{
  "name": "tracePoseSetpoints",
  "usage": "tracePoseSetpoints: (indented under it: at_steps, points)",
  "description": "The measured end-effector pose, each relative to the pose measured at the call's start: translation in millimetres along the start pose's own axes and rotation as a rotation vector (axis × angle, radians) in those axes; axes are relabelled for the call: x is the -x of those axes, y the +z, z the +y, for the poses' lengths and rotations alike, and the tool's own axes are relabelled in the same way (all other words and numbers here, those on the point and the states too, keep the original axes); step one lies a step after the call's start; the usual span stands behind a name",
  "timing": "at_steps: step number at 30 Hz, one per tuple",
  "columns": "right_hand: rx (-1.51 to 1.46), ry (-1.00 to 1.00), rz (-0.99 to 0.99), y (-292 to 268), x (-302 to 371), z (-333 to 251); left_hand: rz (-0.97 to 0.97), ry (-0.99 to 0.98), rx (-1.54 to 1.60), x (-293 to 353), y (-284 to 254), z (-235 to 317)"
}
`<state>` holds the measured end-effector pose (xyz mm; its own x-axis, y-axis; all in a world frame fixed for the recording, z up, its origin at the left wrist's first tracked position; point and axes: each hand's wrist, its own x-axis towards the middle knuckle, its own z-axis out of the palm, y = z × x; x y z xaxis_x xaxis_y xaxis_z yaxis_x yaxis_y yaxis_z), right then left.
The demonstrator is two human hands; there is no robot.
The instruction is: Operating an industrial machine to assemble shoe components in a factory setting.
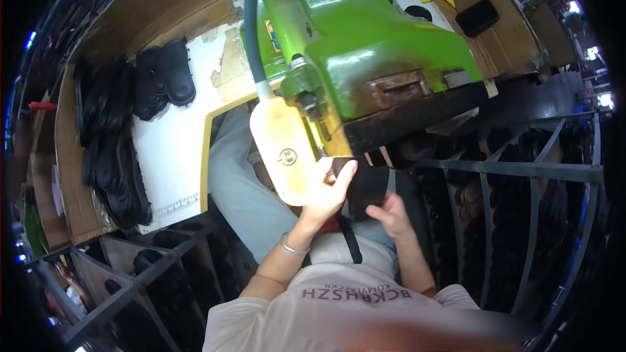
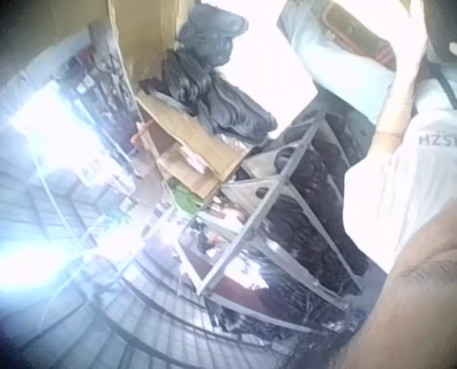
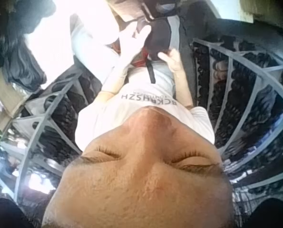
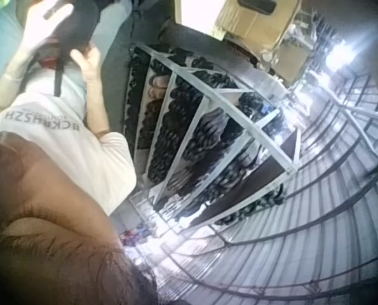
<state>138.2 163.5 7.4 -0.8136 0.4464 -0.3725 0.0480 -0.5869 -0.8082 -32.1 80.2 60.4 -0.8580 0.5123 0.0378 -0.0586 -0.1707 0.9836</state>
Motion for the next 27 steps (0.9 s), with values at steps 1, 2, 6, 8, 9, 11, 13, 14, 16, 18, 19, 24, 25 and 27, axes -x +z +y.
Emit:
tracePoseSetpoints:
  at_steps: [1,2,6,8,9,11,13,14,16,18,19,24,25,27]
  points:
    - [-0.008,0.035,-0.025,0,1,16,-0.028,0.049,-0.12,-7,4,5]
    - [-0.016,0.071,-0.054,5,4,27,-0.052,0.097,-0.243,-11,3,10]
    - [-0.03,0.081,-0.095,11,11,37,0.037,0.348,-0.424,-12,-4,-5]
    - [-0.105,0.016,-0.095,17,17,15,0.043,0.426,-0.625,-3,-14,-22]
    - [-0.077,-0.075,-0.033,25,17,3,0.127,0.346,-0.468,2,-18,-33]
    - [0.026,-0.05,-0.03,14,17,-2,0.187,0.163,-0.22,14,-22,-24]
    - [0.204,0.083,-0.043,9,14,-4,0.164,0.137,-0.114,19,-22,-16]
    - [0.197,0.087,-0.039,9,9,-1,0.129,0.103,-0.111,21,-23,-12]
    - [0.298,-0.084,-0.072,10,-9,5,-0.154,0.251,-0.511,15,-32,-5]
    - [0.229,-0.241,-0.139,25,-31,-25,-0.275,0.152,-0.371,6,-27,2]
    - [0.313,-0.39,-0.106,50,-40,-47,-0.358,0.125,-0.394,3,-27,6]
    - [0.262,-0.627,0.087,68,-71,-57,-0.36,0.042,-0.343,1,-34,25]
    - [0.159,-0.663,0.135,65,-74,-59,-0.41,0.055,-0.455,2,-48,21]
    - [-0.006,-0.756,0.184,52,-77,-67,-0.412,0.174,-0.662,1,-69,19]
